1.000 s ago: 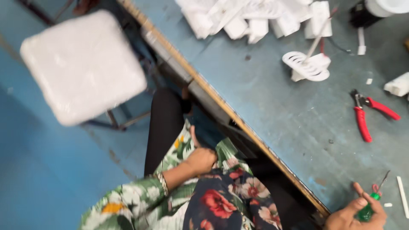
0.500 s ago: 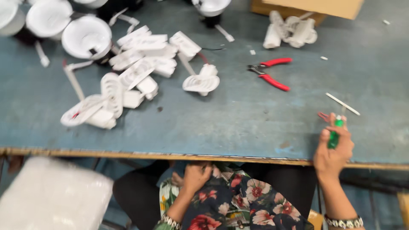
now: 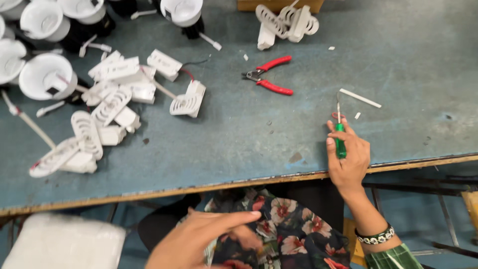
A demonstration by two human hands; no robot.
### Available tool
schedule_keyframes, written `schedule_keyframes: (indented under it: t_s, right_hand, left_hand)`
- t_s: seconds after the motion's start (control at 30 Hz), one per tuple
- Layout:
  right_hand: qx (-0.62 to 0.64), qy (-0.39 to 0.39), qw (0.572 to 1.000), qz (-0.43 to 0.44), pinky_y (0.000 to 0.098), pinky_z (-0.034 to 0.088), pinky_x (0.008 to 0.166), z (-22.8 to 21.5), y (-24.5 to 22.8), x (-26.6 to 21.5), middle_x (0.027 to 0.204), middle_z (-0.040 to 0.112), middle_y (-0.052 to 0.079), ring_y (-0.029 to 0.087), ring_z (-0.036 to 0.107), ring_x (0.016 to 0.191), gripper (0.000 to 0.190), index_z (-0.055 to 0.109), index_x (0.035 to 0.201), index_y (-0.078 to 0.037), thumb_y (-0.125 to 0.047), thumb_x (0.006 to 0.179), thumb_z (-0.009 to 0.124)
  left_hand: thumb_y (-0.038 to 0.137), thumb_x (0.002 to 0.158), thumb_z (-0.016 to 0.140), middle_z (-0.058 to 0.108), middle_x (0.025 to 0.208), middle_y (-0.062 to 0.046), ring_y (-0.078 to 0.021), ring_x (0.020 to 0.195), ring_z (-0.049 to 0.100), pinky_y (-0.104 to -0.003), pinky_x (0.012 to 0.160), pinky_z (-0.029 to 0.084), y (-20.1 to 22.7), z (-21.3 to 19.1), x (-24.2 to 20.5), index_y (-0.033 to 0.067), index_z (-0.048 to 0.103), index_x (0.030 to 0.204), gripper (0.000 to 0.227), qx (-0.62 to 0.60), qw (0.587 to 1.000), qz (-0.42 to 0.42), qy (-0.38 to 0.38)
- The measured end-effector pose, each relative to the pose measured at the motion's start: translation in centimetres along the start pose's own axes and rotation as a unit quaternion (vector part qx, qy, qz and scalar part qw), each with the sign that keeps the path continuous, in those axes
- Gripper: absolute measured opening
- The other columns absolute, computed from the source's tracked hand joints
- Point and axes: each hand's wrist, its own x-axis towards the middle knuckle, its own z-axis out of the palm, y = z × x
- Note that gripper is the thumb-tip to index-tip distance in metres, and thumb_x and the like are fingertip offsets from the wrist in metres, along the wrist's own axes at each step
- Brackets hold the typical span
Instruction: The person assembles small white electrical components on a workbench. They use pliers to cut and strip wires, then use a screwdriver to secure connections within the components. The person handles multiple units sequentially, placing finished items aside.
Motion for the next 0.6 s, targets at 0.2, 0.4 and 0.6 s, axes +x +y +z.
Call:
schedule_keyframes:
  t_s: [0.2,0.4,0.6]
  right_hand:
    - [0.007,-0.014,0.999,0.044,0.0380,0.048,0.089,-0.1,-0.1,-0.8,0.117,0.075,0.009,0.030,0.066,0.096,0.011,0.069,0.112,-0.009,-0.019,0.107,0.069]
    - [0.029,-0.005,0.999,-0.017,0.0371,0.050,0.089,-0.1,0.6,-1.5,0.115,0.077,0.005,0.028,0.067,0.091,0.011,0.067,0.111,-0.008,-0.019,0.112,0.069]
    - [0.041,-0.012,0.999,-0.031,0.0340,0.050,0.084,-0.1,0.7,-1.7,0.114,0.076,0.003,0.025,0.069,0.092,0.010,0.069,0.110,-0.010,-0.019,0.112,0.068]
  left_hand:
    - [0.038,0.096,0.065,0.078,0.105,-0.008,-0.0230,0.099,0.077,-0.039,0.092,0.057,5.9,-0.2,-1.5,0.0054,0.062,0.126,0.045,0.167,0.947,0.130,0.241]
    - [0.036,0.101,0.061,0.077,0.103,-0.009,-0.0241,0.098,0.075,-0.040,0.092,0.057,4.2,0.3,-3.4,0.0056,0.063,0.117,0.034,0.215,0.891,0.117,0.383]
    - [0.033,0.105,0.057,0.075,0.101,-0.010,-0.0251,0.098,0.073,-0.041,0.091,0.057,4.0,-1.4,-3.0,0.0057,0.064,0.108,0.029,0.153,0.903,0.157,0.369]
